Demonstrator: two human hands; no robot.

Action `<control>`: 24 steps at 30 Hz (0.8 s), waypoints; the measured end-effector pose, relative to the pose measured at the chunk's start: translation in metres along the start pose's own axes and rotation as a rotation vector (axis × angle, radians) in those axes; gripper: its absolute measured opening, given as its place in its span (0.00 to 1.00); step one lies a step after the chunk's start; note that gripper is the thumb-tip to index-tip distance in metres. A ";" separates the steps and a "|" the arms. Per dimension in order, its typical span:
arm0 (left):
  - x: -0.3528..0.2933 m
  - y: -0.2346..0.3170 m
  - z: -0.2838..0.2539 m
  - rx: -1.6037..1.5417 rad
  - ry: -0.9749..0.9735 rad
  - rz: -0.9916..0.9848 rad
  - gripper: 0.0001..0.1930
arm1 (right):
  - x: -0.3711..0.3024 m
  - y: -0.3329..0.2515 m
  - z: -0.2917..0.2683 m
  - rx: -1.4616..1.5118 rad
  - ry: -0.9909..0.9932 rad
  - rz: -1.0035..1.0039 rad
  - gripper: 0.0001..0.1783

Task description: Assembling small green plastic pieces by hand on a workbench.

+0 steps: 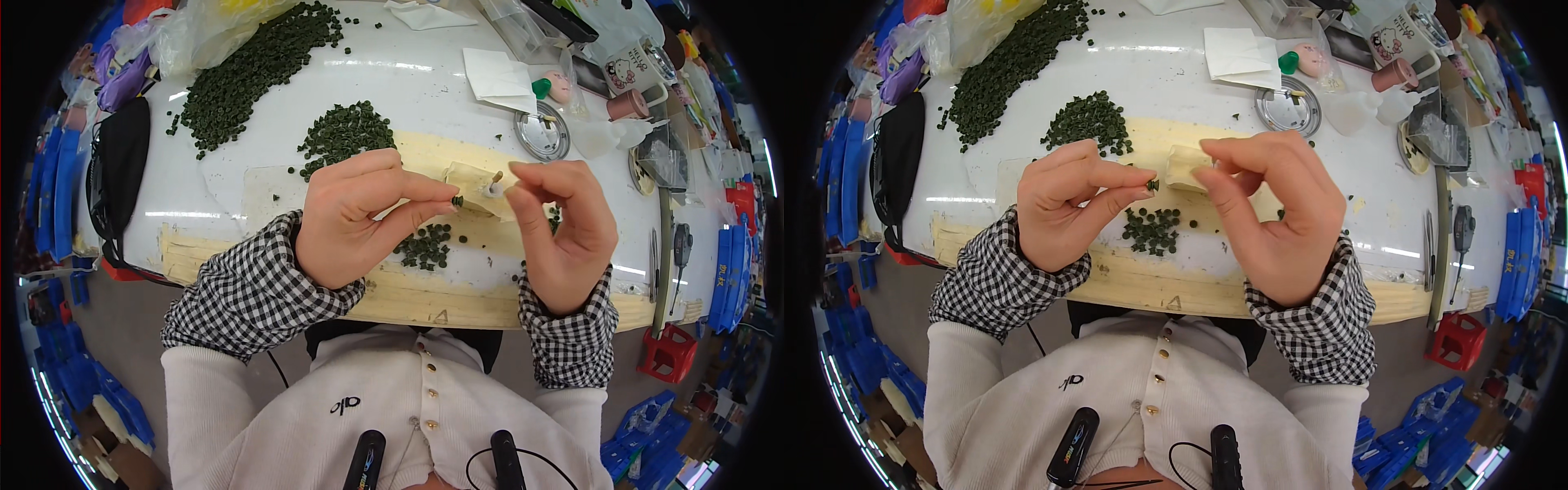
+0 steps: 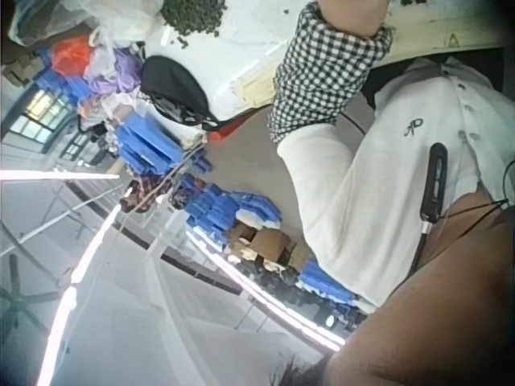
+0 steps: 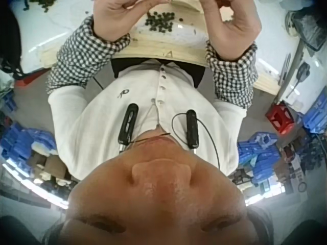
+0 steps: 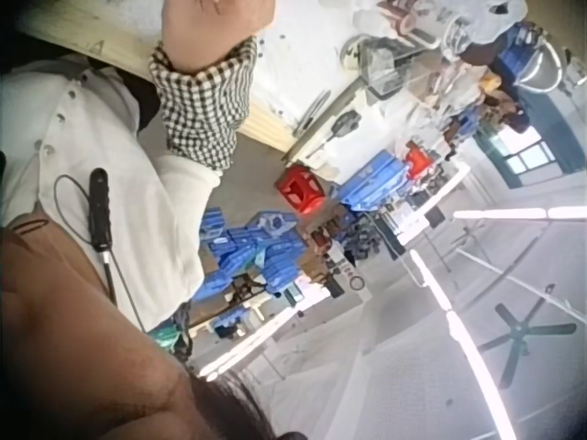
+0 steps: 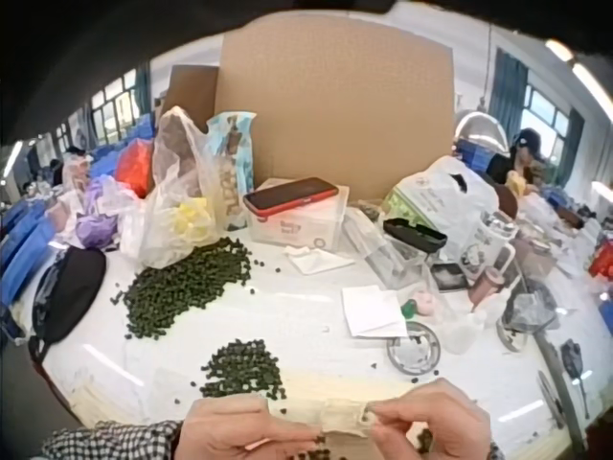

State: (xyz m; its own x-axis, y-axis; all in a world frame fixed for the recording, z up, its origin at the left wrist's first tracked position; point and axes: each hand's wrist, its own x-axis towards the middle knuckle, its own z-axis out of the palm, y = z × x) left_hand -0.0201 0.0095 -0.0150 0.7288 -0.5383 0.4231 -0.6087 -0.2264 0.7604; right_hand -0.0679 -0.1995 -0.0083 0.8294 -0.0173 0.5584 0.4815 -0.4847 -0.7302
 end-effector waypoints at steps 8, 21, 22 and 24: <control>0.001 -0.003 0.003 0.006 -0.021 -0.045 0.10 | 0.007 0.011 -0.004 -0.305 -0.104 0.060 0.07; 0.001 -0.004 0.004 -0.055 -0.072 -0.043 0.10 | 0.005 -0.004 -0.016 -0.039 0.061 -0.024 0.04; 0.001 -0.003 0.004 -0.062 -0.089 -0.051 0.10 | 0.003 -0.001 -0.014 0.016 0.027 -0.046 0.04; 0.000 -0.002 0.005 -0.077 -0.120 -0.067 0.10 | -0.001 0.005 -0.010 0.137 -0.064 -0.030 0.05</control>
State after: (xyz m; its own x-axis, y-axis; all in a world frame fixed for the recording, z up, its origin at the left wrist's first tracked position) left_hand -0.0208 0.0058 -0.0189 0.7216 -0.6181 0.3117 -0.5305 -0.2044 0.8227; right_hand -0.0687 -0.2104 -0.0089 0.8282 0.0528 0.5579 0.5369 -0.3600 -0.7630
